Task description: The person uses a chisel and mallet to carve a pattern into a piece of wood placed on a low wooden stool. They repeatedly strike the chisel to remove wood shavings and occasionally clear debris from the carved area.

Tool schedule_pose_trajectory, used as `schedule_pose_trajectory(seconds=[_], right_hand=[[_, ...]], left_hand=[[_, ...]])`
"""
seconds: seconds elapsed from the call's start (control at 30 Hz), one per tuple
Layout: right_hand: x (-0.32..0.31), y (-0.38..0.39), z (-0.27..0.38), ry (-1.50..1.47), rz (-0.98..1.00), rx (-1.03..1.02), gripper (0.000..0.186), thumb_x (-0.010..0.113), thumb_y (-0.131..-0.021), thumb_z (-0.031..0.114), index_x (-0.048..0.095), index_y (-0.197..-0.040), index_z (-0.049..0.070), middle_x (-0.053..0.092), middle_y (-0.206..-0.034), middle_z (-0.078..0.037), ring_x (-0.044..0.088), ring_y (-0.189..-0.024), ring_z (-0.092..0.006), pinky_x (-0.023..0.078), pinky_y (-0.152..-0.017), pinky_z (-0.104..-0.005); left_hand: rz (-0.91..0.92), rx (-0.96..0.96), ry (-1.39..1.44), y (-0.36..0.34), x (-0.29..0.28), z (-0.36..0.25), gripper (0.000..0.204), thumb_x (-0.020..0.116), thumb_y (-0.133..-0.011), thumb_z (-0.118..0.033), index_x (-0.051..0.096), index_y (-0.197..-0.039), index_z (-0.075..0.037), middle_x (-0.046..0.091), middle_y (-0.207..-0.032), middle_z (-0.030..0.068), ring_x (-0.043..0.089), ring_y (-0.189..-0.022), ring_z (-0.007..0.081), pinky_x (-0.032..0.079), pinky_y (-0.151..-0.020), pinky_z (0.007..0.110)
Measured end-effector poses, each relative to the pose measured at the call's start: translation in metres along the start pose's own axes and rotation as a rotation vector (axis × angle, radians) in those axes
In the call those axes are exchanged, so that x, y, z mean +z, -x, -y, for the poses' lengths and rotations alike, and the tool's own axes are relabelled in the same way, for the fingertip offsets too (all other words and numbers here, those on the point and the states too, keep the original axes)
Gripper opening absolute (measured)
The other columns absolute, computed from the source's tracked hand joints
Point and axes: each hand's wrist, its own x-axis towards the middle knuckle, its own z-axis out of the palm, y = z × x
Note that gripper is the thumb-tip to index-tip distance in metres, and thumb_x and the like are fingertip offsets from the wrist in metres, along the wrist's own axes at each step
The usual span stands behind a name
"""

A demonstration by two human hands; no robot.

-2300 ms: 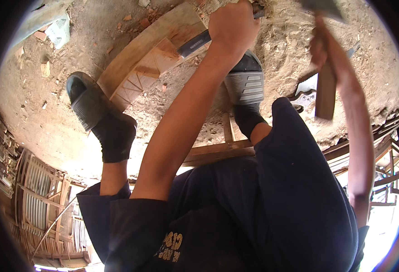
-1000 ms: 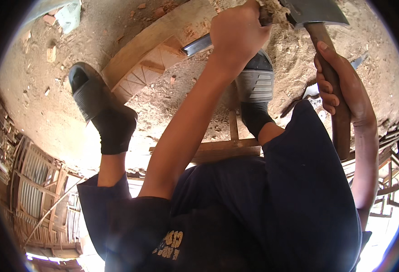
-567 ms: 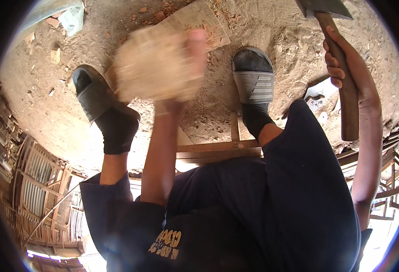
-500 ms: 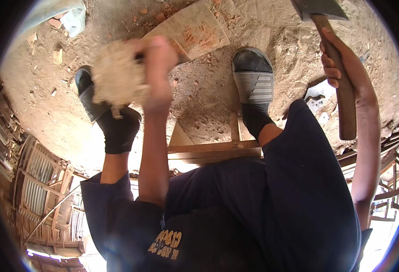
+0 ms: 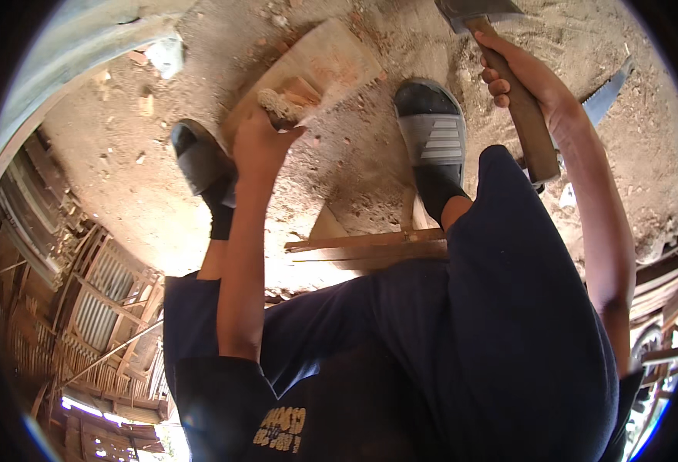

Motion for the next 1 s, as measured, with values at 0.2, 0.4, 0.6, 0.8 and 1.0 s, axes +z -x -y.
schedule_pose_trajectory(seconds=[0.2, 0.4, 0.6, 0.8, 1.0], right_hand=[[-0.006, -0.028, -0.018, -0.127, 0.046, 0.024, 0.035, 0.064, -0.088, 0.041, 0.049, -0.079, 0.011, 0.050, -0.062, 0.003, 0.046, -0.044, -0.0027, 0.043, -0.038, -0.0183], [-0.014, -0.033, -0.035, -0.151, 0.069, 0.043, 0.038, 0.061, -0.089, 0.046, 0.047, -0.077, 0.013, 0.045, -0.061, 0.004, 0.043, -0.043, -0.0039, 0.041, -0.039, -0.0197], [-0.011, -0.027, -0.033, -0.110, 0.036, 0.065, 0.040, 0.060, -0.089, 0.048, 0.045, -0.077, 0.014, 0.045, -0.060, 0.005, 0.041, -0.043, -0.0041, 0.038, -0.039, -0.0207], [-0.007, -0.028, -0.032, -0.107, 0.032, 0.089, 0.037, 0.061, -0.089, 0.046, 0.046, -0.079, 0.014, 0.044, -0.059, 0.005, 0.041, -0.043, -0.0042, 0.038, -0.040, -0.0210], [-0.005, -0.035, -0.036, -0.167, 0.024, 0.068, 0.037, 0.062, -0.089, 0.045, 0.045, -0.079, 0.013, 0.044, -0.059, 0.004, 0.040, -0.043, -0.0044, 0.039, -0.040, -0.0214]], left_hand=[[-0.166, 0.128, -0.026, 0.008, 0.002, 0.002, 0.046, 0.081, -0.065, -0.033, 0.062, -0.094, -0.002, 0.066, -0.076, 0.0188, 0.065, -0.071, 0.0365, 0.052, -0.063, 0.046], [0.001, 0.054, -0.194, -0.028, -0.006, -0.062, 0.043, 0.078, -0.066, -0.035, 0.065, -0.091, -0.002, 0.067, -0.075, 0.0187, 0.066, -0.071, 0.0366, 0.053, -0.065, 0.044], [0.014, 0.020, -0.113, -0.032, -0.008, -0.069, 0.044, 0.079, -0.066, -0.037, 0.065, -0.089, -0.002, 0.068, -0.078, 0.0178, 0.067, -0.072, 0.0346, 0.053, -0.066, 0.043], [0.002, 0.051, -0.015, -0.024, -0.005, -0.061, 0.041, 0.076, -0.068, -0.033, 0.064, -0.091, -0.002, 0.068, -0.078, 0.0171, 0.066, -0.073, 0.0343, 0.053, -0.066, 0.042], [-0.031, 0.061, -0.020, -0.024, 0.007, -0.058, 0.040, 0.074, -0.070, -0.031, 0.063, -0.095, -0.002, 0.068, -0.080, 0.0165, 0.066, -0.076, 0.0344, 0.053, -0.068, 0.043]])
